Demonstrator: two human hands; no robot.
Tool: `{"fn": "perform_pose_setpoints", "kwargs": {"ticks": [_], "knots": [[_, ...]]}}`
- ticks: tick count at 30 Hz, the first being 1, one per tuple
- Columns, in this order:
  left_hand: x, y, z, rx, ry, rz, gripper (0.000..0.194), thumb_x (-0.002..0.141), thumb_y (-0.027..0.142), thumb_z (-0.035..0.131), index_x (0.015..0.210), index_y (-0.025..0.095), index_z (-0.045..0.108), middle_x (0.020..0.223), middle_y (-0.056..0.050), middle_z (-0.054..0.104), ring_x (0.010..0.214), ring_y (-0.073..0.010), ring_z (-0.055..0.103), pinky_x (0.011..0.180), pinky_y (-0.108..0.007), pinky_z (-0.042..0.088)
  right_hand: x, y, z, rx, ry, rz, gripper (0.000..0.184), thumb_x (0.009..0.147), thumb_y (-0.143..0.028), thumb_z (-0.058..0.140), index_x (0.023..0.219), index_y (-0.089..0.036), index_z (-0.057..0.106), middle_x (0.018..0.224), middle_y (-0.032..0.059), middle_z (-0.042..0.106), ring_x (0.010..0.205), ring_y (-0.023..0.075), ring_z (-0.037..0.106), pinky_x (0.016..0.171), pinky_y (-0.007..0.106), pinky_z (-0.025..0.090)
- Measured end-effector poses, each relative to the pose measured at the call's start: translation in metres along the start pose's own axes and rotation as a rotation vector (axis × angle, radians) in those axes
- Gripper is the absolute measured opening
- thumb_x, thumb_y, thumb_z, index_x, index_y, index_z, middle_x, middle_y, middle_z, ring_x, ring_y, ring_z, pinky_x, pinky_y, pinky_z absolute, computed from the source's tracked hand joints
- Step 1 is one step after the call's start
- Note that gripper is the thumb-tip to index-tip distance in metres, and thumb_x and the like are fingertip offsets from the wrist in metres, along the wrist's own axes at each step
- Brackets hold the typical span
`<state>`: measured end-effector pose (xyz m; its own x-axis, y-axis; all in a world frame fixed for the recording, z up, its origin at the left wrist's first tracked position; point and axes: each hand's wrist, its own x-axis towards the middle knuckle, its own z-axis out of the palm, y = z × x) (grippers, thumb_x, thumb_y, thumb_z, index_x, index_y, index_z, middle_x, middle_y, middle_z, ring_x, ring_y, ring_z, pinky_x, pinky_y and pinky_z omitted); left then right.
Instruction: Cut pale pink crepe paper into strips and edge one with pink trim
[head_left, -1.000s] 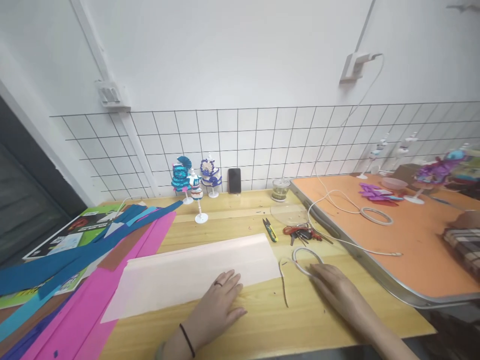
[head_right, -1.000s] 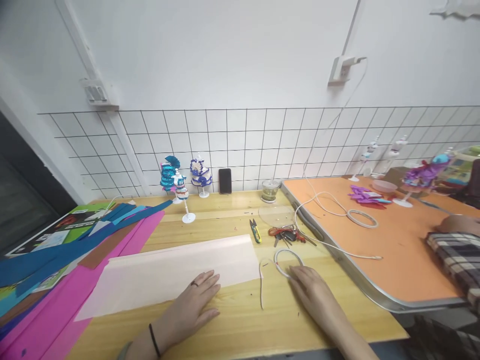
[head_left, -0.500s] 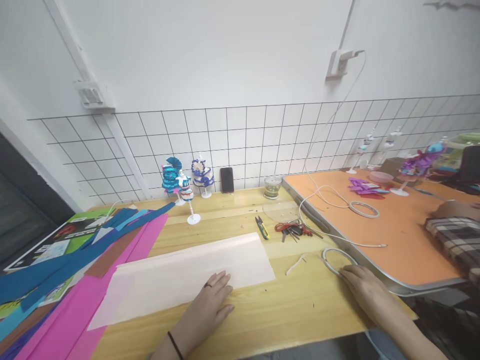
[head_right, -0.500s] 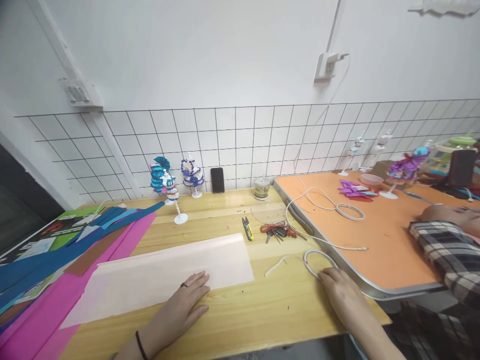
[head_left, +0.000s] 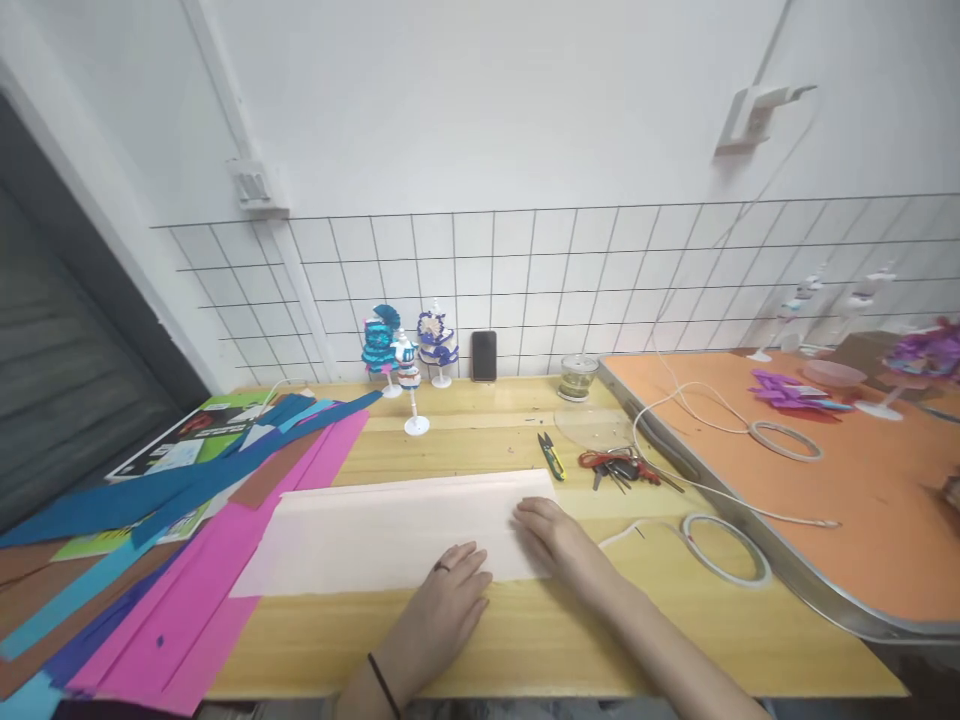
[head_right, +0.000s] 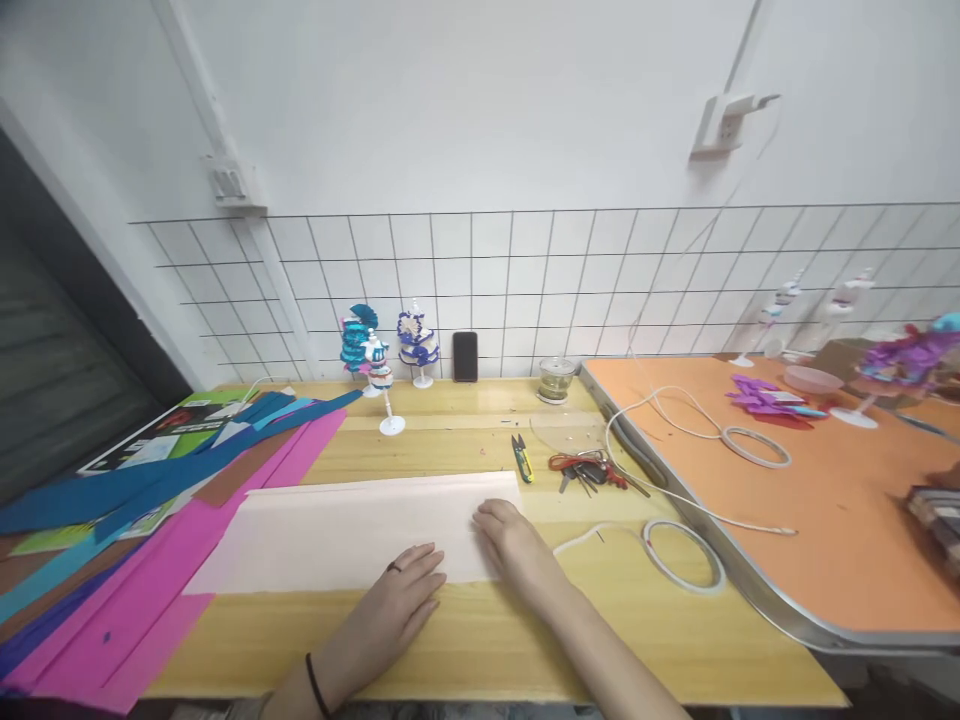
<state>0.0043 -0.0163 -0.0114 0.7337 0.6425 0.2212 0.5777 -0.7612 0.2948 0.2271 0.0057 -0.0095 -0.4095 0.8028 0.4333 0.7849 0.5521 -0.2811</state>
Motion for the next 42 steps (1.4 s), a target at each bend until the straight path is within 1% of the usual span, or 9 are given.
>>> {"fn": "perform_pose_setpoints", "kwargs": {"ticks": [6, 12, 17, 21, 25, 30, 34, 37, 42], "knots": [[-0.006, 0.001, -0.002, -0.067, 0.017, -0.021, 0.022, 0.084, 0.018, 0.045, 0.104, 0.019, 0.054, 0.123, -0.006, 0.050, 0.122, -0.0200, 0.035, 0.104, -0.040, 0.029, 0.025, 0.003, 0.036, -0.022, -0.006, -0.060, 0.022, 0.086, -0.019, 0.041, 0.095, -0.017, 0.061, 0.102, 0.0119, 0.059, 0.099, 0.0221, 0.054, 0.084, 0.038, 0.048], [-0.017, 0.000, -0.011, -0.110, 0.027, -0.013, 0.039, 0.084, 0.038, 0.049, 0.117, 0.018, 0.047, 0.126, -0.007, 0.048, 0.124, -0.0212, 0.033, 0.105, -0.037, 0.027, 0.018, 0.011, 0.047, -0.087, 0.034, -0.096, 0.025, 0.087, -0.025, 0.040, 0.104, -0.016, 0.057, 0.109, 0.0133, 0.057, 0.104, 0.0224, 0.052, 0.087, 0.038, 0.047], [-0.031, -0.013, -0.021, -0.047, 0.113, -0.123, 0.047, 0.086, 0.046, 0.040, 0.123, 0.018, 0.043, 0.130, -0.009, 0.044, 0.127, -0.0231, 0.028, 0.105, -0.042, 0.026, 0.016, 0.008, 0.049, -0.125, 0.025, -0.142, 0.029, 0.087, -0.031, 0.041, 0.108, -0.016, 0.055, 0.114, 0.0132, 0.055, 0.111, 0.0234, 0.048, 0.092, 0.040, 0.044], [-0.039, -0.047, -0.029, 0.109, 0.202, -0.248, 0.044, 0.087, 0.044, 0.039, 0.122, 0.018, 0.045, 0.132, -0.010, 0.042, 0.127, -0.0244, 0.027, 0.104, -0.044, 0.026, 0.012, 0.002, 0.046, -0.136, -0.014, -0.106, 0.032, 0.087, -0.034, 0.042, 0.111, -0.018, 0.055, 0.117, 0.0125, 0.055, 0.111, 0.0233, 0.049, 0.093, 0.040, 0.043], [-0.039, -0.102, -0.049, 0.252, 0.265, -0.360, 0.034, 0.088, 0.029, 0.039, 0.116, 0.014, 0.050, 0.124, -0.012, 0.050, 0.119, -0.0237, 0.039, 0.099, -0.043, 0.032, 0.021, 0.016, 0.032, -0.110, -0.031, 0.004, 0.033, 0.088, -0.033, 0.037, 0.111, -0.019, 0.056, 0.116, 0.0115, 0.056, 0.109, 0.0221, 0.051, 0.094, 0.039, 0.041], [-0.032, -0.160, -0.084, 0.258, 0.101, -0.431, 0.030, 0.085, 0.013, 0.036, 0.107, 0.018, 0.055, 0.108, -0.008, 0.059, 0.104, -0.0205, 0.049, 0.088, -0.036, 0.038, 0.055, 0.053, 0.013, -0.114, -0.169, 0.113, 0.034, 0.087, -0.022, 0.033, 0.107, -0.015, 0.058, 0.112, 0.0129, 0.058, 0.104, 0.0218, 0.053, 0.089, 0.037, 0.042], [-0.027, -0.182, -0.095, 0.271, -0.103, -0.476, 0.027, 0.075, 0.007, 0.041, 0.089, 0.018, 0.061, 0.091, -0.008, 0.061, 0.094, -0.0204, 0.053, 0.082, -0.033, 0.038, 0.070, 0.064, 0.011, -0.128, -0.268, 0.107, 0.028, 0.080, -0.016, 0.039, 0.096, -0.017, 0.063, 0.095, 0.0095, 0.062, 0.089, 0.0182, 0.057, 0.080, 0.029, 0.044], [-0.023, -0.191, -0.094, 0.274, -0.133, -0.474, 0.024, 0.069, 0.005, 0.044, 0.075, 0.018, 0.063, 0.082, -0.007, 0.061, 0.086, -0.0199, 0.055, 0.078, -0.031, 0.039, 0.071, 0.064, 0.013, -0.141, -0.304, 0.105, 0.023, 0.077, -0.015, 0.043, 0.084, -0.018, 0.065, 0.080, 0.0064, 0.062, 0.080, 0.0173, 0.056, 0.073, 0.027, 0.042], [-0.012, -0.203, -0.099, 0.298, -0.123, -0.468, 0.021, 0.072, 0.008, 0.043, 0.070, 0.018, 0.062, 0.077, -0.007, 0.060, 0.080, -0.0198, 0.055, 0.075, -0.031, 0.040, 0.072, 0.065, 0.009, -0.160, -0.293, 0.135, 0.023, 0.079, -0.016, 0.042, 0.081, -0.017, 0.065, 0.080, 0.0080, 0.061, 0.080, 0.0185, 0.054, 0.074, 0.028, 0.039]]}}
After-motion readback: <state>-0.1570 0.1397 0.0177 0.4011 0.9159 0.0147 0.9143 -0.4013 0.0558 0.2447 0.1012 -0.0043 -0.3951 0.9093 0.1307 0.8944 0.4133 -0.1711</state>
